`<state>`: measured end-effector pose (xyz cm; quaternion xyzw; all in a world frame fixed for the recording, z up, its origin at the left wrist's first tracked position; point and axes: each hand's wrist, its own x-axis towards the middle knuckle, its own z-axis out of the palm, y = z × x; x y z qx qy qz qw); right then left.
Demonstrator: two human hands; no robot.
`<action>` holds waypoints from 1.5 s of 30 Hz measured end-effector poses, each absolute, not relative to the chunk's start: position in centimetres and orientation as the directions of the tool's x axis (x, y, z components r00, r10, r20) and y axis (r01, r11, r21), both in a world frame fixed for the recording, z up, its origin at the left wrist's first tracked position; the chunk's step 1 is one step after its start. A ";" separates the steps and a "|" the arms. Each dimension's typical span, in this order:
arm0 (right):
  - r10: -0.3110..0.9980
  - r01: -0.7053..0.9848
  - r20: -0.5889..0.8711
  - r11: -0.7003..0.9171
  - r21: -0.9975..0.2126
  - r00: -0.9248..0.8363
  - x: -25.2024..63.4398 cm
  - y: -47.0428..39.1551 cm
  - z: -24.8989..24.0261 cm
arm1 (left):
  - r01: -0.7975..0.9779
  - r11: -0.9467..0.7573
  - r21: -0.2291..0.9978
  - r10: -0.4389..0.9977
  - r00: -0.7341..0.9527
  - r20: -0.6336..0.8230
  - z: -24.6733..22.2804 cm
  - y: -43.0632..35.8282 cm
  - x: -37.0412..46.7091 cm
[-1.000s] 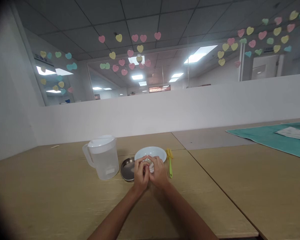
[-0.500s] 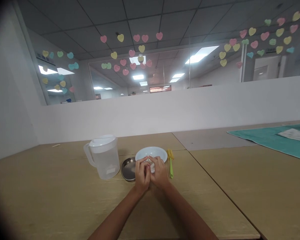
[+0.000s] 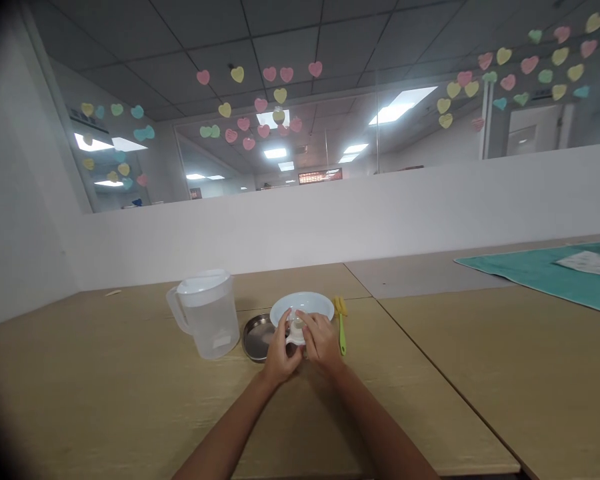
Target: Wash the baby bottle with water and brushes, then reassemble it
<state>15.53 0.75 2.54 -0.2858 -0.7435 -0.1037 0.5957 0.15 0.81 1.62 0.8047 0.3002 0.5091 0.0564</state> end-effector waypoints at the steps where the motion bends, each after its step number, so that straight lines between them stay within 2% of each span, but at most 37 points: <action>1: 0.299 0.538 0.947 0.821 -0.191 -0.121 15.5 0.8 2.6 | 0.439 -0.807 0.394 0.544 0.297 0.784 1.7 0.8 0.3; 9: 0.207 0.546 0.978 0.823 -0.157 -0.031 15.4 0.6 3.0 | 0.438 -0.806 0.397 0.544 0.286 0.789 2.0 0.5 0.7; 27: 0.075 0.595 0.997 0.802 -0.056 -0.009 15.3 0.5 3.3 | 0.471 -0.777 0.417 0.584 0.293 0.757 1.9 0.6 0.8; 33: 0.050 0.590 0.999 0.807 -0.031 -0.017 15.4 0.8 3.0 | 0.496 -0.804 0.328 0.511 0.293 0.808 2.2 0.3 0.8; 38: 0.061 0.591 0.998 0.806 -0.036 -0.021 15.4 0.9 2.9 | 0.505 -0.802 0.320 0.508 0.294 0.810 2.3 0.2 0.9; 42: 0.152 0.529 0.988 0.840 -0.124 -0.010 15.5 0.9 2.8 | 0.503 -0.796 0.337 0.519 0.279 0.808 2.2 0.2 0.9; 45: 0.322 0.441 0.943 0.837 -0.324 0.081 15.5 1.0 2.6 | 0.506 -0.787 0.353 0.537 0.280 0.796 2.1 0.2 0.7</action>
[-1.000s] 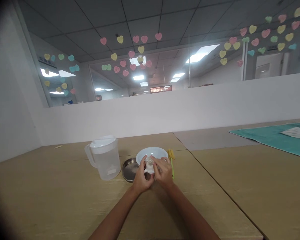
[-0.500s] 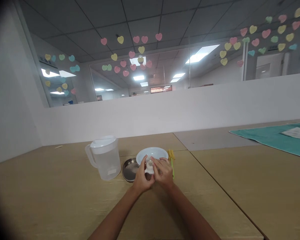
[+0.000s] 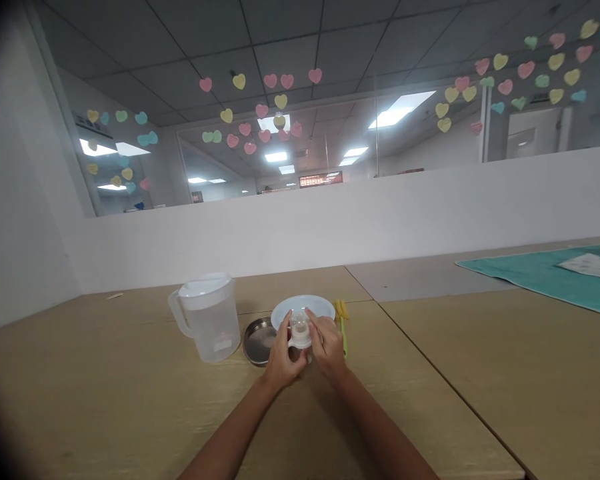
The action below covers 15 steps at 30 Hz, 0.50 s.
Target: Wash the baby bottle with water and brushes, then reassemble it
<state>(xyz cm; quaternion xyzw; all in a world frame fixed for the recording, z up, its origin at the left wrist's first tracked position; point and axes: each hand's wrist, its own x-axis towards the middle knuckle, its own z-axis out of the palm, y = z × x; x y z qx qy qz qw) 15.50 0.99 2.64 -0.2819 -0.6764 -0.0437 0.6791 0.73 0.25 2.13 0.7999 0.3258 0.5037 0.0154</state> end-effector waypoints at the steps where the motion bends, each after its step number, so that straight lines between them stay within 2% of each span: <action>1: 0.380 0.408 0.919 0.826 -0.389 0.109 15.5 1.0 2.7 | 0.502 -0.785 0.362 0.545 0.284 0.789 2.2 0.2 0.7; 6: 0.580 0.248 0.814 0.785 -0.567 0.025 15.4 0.9 3.1 | 0.467 -0.756 0.459 0.620 0.287 0.730 2.5 0.0 0.6; 10: 0.712 0.146 0.702 0.693 -0.706 0.012 15.2 1.0 3.5 | 0.449 -0.694 0.563 0.702 0.249 0.667 2.7 0.0 0.9; 15: 0.787 -0.011 0.614 0.615 -0.788 0.062 15.0 1.3 3.8 | 0.462 -0.686 0.563 0.704 0.226 0.673 2.3 0.2 1.2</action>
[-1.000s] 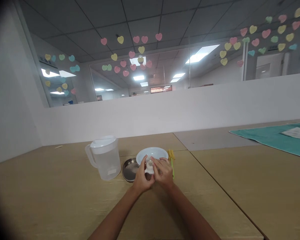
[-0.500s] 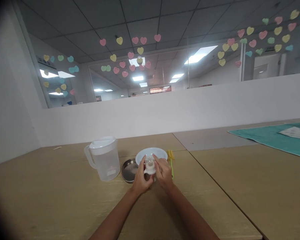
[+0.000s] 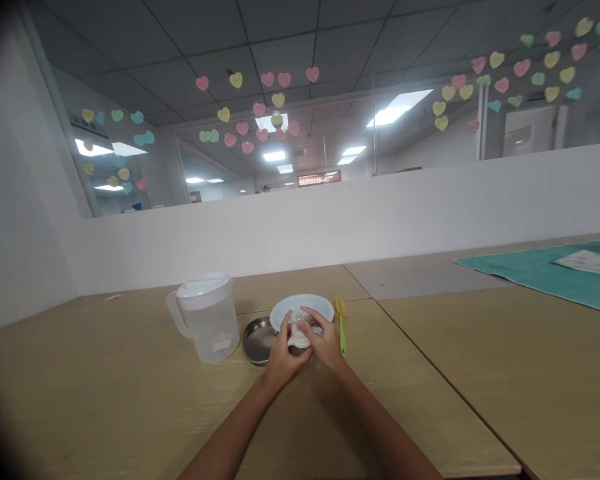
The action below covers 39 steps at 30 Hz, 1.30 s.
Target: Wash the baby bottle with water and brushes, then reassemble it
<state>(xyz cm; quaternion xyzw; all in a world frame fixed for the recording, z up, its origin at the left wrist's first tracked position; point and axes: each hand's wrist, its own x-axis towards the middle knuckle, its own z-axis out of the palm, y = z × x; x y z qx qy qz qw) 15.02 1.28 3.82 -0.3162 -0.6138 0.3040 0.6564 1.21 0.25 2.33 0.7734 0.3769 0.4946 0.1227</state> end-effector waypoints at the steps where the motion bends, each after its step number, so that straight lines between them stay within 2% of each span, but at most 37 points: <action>1: 0.795 -0.040 0.602 0.605 -0.795 0.073 15.0 1.3 3.9 | 0.464 -0.689 0.557 0.700 0.228 0.677 2.2 0.3 1.3; 6: 0.806 -0.079 0.585 0.591 -0.803 0.085 14.9 1.1 4.2 | 0.459 -0.692 0.557 0.700 0.240 0.673 2.0 0.3 1.4; 13: 0.750 0.032 0.645 0.648 -0.761 0.144 15.0 1.0 4.2 | 0.454 -0.691 0.562 0.706 0.256 0.661 2.5 0.2 1.3; 17: 0.605 0.173 0.727 0.718 -0.674 0.324 15.3 0.7 4.0 | 0.448 -0.698 0.559 0.703 0.281 0.653 2.6 0.1 1.4; 20: 0.501 0.302 0.779 0.729 -0.614 0.376 15.3 0.4 3.5 | 0.461 -0.711 0.531 0.686 0.289 0.668 2.5 0.2 1.6; 22: 0.478 0.291 0.779 0.741 -0.606 0.405 15.2 0.4 3.1 | 0.475 -0.718 0.509 0.673 0.289 0.681 2.4 0.3 1.6; 28: 0.483 0.116 0.673 0.759 -0.641 0.560 15.5 1.4 3.2 | 0.505 -0.712 0.487 0.669 0.277 0.690 2.7 0.1 1.5; 31: 0.529 0.097 0.658 0.735 -0.671 0.536 15.9 2.1 3.3 | 0.512 -0.728 0.456 0.646 0.288 0.707 3.2 -0.1 1.4; 34: 0.525 0.222 0.701 0.701 -0.678 0.483 16.2 2.3 3.1 | 0.503 -0.739 0.448 0.633 0.291 0.718 3.6 -0.2 1.3; 36: 0.526 0.324 0.750 0.685 -0.653 0.400 16.3 2.3 3.0 | 0.489 -0.736 0.468 0.641 0.282 0.714 3.8 -0.3 1.3; 39: 0.611 0.348 0.750 0.666 -0.660 0.254 16.3 2.5 2.8 | 0.468 -0.735 0.491 0.650 0.277 0.708 4.0 -0.3 1.2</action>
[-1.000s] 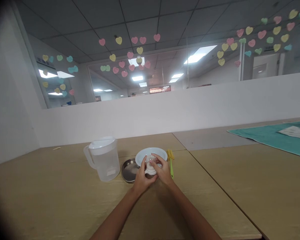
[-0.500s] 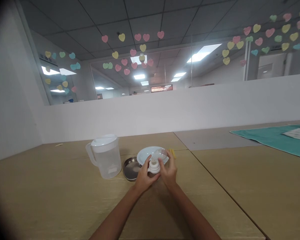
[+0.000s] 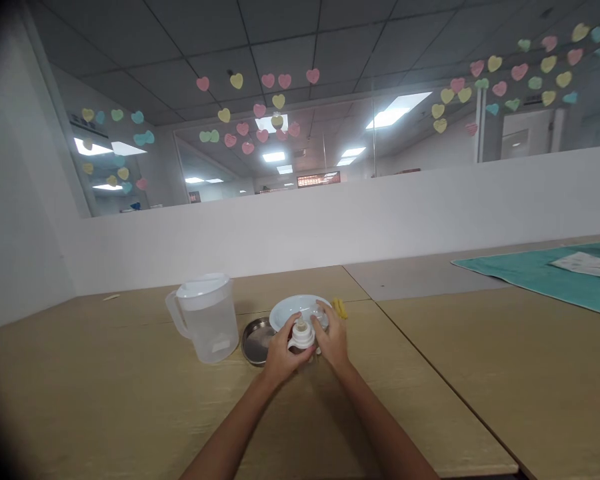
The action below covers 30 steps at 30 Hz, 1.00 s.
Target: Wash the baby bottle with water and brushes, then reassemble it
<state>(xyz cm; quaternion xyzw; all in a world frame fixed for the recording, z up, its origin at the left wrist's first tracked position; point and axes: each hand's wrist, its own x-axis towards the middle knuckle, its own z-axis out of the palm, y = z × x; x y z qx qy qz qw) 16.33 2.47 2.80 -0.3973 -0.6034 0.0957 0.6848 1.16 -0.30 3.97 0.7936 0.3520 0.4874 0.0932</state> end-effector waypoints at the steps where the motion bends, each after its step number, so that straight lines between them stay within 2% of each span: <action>1: 0.640 0.347 0.734 0.651 -0.675 0.228 16.3 2.6 2.7 | 0.464 -0.736 0.494 0.649 0.275 0.709 4.0 -0.3 1.1; 4: 0.677 0.395 0.705 0.601 -0.695 0.211 16.5 3.2 2.3 | 0.465 -0.735 0.494 0.648 0.263 0.715 4.2 -0.2 0.8; 12: 0.655 0.519 0.723 0.548 -0.656 0.221 16.8 4.4 1.9 | 0.489 -0.729 0.479 0.640 0.242 0.729 4.0 0.0 0.7; 24: 0.667 0.474 0.698 0.542 -0.694 0.261 17.1 7.0 -0.4 | 0.484 -0.742 0.463 0.623 0.246 0.742 4.1 0.0 0.7; 30: 0.739 0.536 0.620 0.421 -0.731 0.265 16.6 6.4 -0.7 | 0.464 -0.743 0.482 0.629 0.238 0.740 4.1 0.1 0.9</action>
